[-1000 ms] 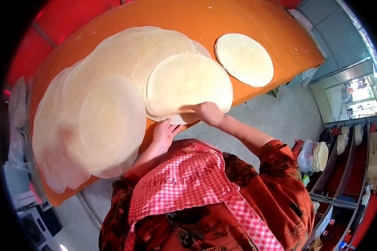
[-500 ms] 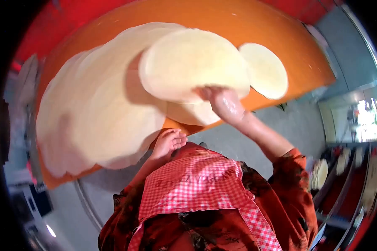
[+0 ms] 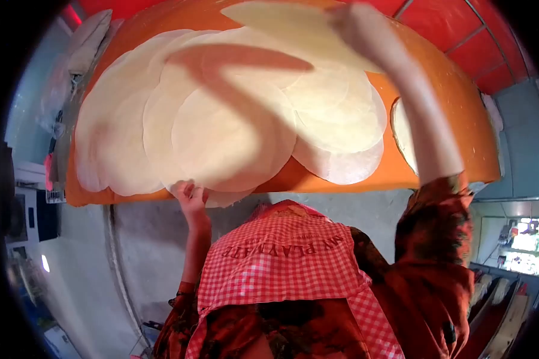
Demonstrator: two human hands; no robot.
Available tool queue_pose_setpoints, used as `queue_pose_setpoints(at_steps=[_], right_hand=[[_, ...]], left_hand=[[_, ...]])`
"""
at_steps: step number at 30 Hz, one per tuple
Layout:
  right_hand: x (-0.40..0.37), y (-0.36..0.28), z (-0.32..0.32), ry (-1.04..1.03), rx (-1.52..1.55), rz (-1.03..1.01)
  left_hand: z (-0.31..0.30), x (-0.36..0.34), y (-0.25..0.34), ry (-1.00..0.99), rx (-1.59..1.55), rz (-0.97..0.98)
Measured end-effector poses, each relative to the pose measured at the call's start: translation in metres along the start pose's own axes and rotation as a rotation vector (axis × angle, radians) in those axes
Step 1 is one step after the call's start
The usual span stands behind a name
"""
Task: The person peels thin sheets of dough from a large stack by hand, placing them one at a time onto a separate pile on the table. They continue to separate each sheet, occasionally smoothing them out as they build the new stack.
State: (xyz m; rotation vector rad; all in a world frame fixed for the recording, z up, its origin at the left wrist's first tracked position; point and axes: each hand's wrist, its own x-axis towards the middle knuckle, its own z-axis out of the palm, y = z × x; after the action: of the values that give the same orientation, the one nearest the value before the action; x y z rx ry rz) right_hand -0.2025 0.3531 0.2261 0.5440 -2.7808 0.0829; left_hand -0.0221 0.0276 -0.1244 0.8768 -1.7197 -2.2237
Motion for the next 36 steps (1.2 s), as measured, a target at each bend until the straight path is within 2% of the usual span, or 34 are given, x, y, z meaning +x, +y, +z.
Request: queue_pose_setpoints(at_steps=[1, 3, 4, 5, 6, 7, 8, 9, 11, 14, 16, 19, 21, 24, 27, 28, 30, 31, 32, 33, 34, 36], right_hand=[[-0.012, -0.017, 0.021, -0.025, -0.023, -0.078], [-0.048, -0.080, 0.081, -0.039, 0.099, 0.020], [-0.067, -0.089, 0.149, 0.068, 0.531, -0.032], [-0.079, -0.119, 0.182, -0.051, 0.891, 0.183], [-0.098, -0.125, 0.226, -0.056, 0.529, -0.101], [-0.116, -0.131, 0.269, 0.037, 0.175, -0.363], [-0.131, -0.146, 0.274, -0.143, 0.111, -0.341], [-0.140, -0.150, 0.291, -0.012, 0.237, -0.400], [-0.148, -0.149, 0.300, -0.063, 0.229, -0.383], [-0.144, -0.159, 0.277, -0.168, 0.147, -0.340], [-0.149, -0.171, 0.281, -0.144, 0.106, -0.345], [-0.151, -0.189, 0.286, -0.215, 0.042, -0.329], [-0.150, -0.195, 0.280, -0.279, 0.043, -0.329], [-0.151, -0.203, 0.247, -0.046, 0.159, -0.320], [-0.149, -0.181, 0.267, -0.050, 0.145, -0.309], [-0.139, -0.179, 0.268, -0.062, 0.397, -0.157], [-0.079, -0.150, 0.251, -0.842, 0.212, 0.080], [-0.046, -0.119, 0.244, -0.608, 0.426, -0.040], [-0.002, -0.092, 0.221, -0.588, 0.833, 0.264], [0.065, 0.019, 0.300, -0.408, 0.682, -0.017], [0.117, 0.034, 0.257, -0.348, 0.757, 0.026], [0.165, -0.020, 0.096, -0.155, 0.185, -0.008]], left_hand=[[0.000, -0.003, 0.000, -0.016, -0.051, -0.044], [-0.002, -0.001, -0.007, -0.017, -0.042, -0.031], [-0.003, 0.000, -0.009, -0.020, -0.035, -0.022], [-0.002, -0.001, -0.006, -0.031, -0.053, -0.050], [-0.002, -0.003, -0.002, -0.042, -0.070, -0.078], [-0.001, -0.004, 0.003, -0.055, -0.085, -0.104], [0.000, -0.004, 0.006, -0.062, -0.100, -0.128], [0.000, -0.005, 0.009, -0.072, -0.110, -0.155], [-0.005, -0.003, 0.009, -0.096, -0.131, -0.184], [-0.009, -0.003, 0.006, -0.122, -0.180, -0.209], [-0.005, -0.008, 0.011, -0.124, -0.216, -0.251], [-0.004, -0.002, 0.005, -0.257, -0.158, -0.342], [-0.002, -0.001, 0.004, -0.282, -0.193, -0.318], [-0.001, 0.001, 0.007, -0.351, -0.341, -0.344], [0.011, 0.000, 0.038, -0.452, -0.519, -0.376], [0.011, 0.007, 0.040, -0.553, -0.508, -0.344], [0.023, 0.021, 0.056, -0.580, -0.451, -0.287], [0.028, 0.029, 0.065, -0.587, -0.420, -0.262], [0.033, 0.050, 0.065, -0.580, -0.399, -0.256], [0.042, 0.069, 0.070, -0.550, -0.372, -0.247], [0.053, 0.088, 0.073, -0.537, -0.375, -0.235], [0.077, 0.117, 0.075, -0.544, -0.413, -0.251]])
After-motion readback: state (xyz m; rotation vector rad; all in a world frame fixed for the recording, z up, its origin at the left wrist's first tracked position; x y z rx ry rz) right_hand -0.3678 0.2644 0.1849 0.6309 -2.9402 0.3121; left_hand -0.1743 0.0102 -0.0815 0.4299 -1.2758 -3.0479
